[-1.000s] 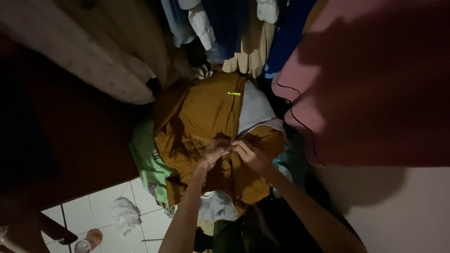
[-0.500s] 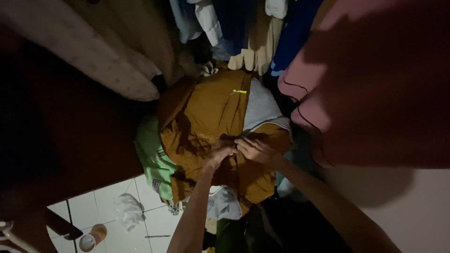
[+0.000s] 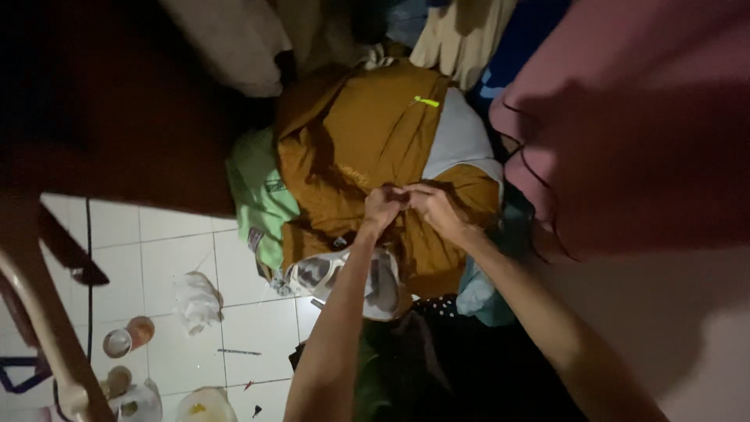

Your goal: The person hangs a jacket, a top, and a shirt by placing them on hangers and then hanging the hangers on a rod in a closet.

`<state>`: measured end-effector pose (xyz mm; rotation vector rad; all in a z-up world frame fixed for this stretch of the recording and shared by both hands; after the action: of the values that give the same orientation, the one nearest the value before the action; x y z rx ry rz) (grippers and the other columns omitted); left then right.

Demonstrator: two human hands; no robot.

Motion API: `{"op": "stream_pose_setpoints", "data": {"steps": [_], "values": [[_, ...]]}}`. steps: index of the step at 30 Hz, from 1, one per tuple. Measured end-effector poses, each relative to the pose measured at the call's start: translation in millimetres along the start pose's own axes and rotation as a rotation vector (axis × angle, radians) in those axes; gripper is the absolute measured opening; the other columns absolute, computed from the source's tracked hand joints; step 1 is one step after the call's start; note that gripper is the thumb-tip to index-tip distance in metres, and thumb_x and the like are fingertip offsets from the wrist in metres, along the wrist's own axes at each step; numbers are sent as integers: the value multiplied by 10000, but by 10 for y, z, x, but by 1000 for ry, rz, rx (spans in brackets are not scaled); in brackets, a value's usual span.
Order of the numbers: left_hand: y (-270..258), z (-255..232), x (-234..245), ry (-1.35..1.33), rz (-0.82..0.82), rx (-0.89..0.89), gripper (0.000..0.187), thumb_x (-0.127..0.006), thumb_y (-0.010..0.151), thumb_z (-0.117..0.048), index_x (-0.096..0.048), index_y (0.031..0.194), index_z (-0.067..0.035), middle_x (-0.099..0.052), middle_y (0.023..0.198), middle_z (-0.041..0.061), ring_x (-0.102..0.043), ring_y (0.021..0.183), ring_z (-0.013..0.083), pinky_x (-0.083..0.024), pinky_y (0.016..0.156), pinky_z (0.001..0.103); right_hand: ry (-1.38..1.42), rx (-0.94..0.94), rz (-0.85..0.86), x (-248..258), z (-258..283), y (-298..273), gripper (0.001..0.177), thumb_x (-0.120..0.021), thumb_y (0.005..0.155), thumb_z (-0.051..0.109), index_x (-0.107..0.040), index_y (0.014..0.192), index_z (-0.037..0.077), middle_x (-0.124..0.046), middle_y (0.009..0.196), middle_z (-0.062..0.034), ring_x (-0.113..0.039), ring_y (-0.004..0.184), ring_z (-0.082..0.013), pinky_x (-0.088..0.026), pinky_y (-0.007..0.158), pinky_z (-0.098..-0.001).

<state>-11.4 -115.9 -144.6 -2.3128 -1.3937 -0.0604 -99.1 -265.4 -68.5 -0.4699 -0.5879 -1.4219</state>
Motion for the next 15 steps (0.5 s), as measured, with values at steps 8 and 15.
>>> {"op": "stream_pose_setpoints", "data": {"steps": [8,15], "values": [[134,279,-125,-4,-57,13,338,-798,752,-170,-771,1052,-17,-792,1049,156,-752,989,251,-567,874,339,-396,45,-1,84,237,-51,227,-629,983,87,-578,1186,1,-654,1106,-209,-608,1041,-416,-519,823,-496],[143,199,-138,46,-67,-7,320,-753,749,-162,-759,1043,-34,-780,1075,174,-741,1050,296,-549,918,356,-686,263,25,-22,-102,1,527,-616,896,70,-559,1419,94,-632,1128,-135,-618,1096,-341,-579,862,-428]]}}
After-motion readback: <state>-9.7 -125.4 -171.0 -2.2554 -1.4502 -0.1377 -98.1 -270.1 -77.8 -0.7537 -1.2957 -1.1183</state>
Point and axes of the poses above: each hand's wrist, its own y-axis towards the middle knuckle, its own x-axis out of the back of the hand, z = x × y, the point moved 1 cm from there along y, towards the middle knuckle
